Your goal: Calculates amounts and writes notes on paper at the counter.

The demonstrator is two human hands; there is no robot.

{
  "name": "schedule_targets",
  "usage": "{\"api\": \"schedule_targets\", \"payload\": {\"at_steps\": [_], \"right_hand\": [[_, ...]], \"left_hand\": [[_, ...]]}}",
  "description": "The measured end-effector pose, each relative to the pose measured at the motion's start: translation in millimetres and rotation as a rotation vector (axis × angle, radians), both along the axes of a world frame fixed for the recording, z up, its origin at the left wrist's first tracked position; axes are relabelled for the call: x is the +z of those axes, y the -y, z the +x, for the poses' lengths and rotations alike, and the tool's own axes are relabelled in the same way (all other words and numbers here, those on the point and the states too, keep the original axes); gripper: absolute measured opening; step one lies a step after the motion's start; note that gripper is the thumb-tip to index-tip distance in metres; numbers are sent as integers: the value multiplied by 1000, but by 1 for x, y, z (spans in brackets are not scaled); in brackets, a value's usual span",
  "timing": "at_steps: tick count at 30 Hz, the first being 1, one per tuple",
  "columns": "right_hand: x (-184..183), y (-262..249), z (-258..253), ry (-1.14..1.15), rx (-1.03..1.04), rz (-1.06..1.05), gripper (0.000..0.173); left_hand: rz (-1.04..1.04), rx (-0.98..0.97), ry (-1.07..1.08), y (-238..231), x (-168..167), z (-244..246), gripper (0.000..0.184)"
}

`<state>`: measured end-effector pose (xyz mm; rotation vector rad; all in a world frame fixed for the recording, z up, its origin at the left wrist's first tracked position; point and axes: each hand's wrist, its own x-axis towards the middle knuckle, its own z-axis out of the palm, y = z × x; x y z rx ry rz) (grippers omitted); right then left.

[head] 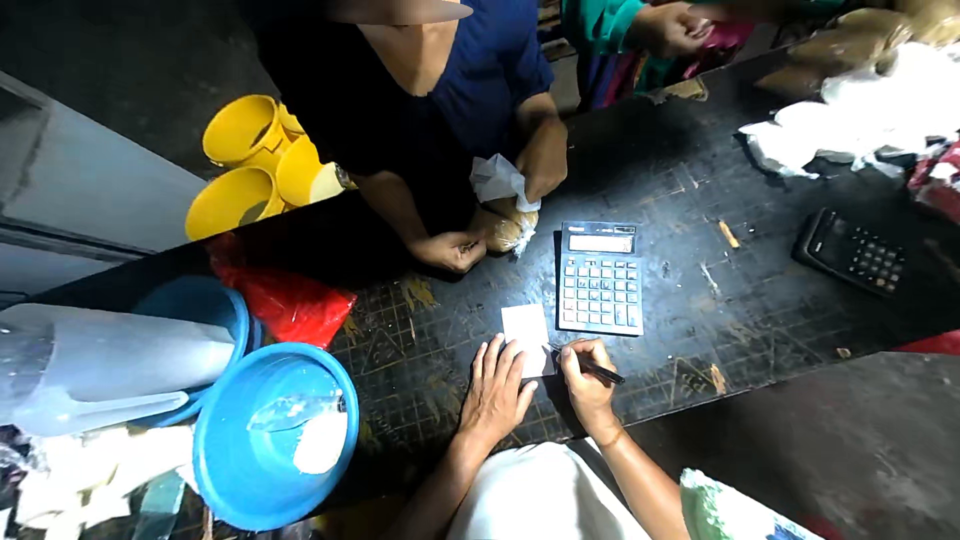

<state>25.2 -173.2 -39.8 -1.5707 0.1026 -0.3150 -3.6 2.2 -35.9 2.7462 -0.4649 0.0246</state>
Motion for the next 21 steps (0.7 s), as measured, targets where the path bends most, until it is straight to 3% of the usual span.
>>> {"api": "schedule_targets", "payload": {"at_steps": [21], "right_hand": [[5, 3, -3, -8, 2, -131, 20]], "left_hand": [[-9, 0, -42, 6, 3, 1, 50]]}}
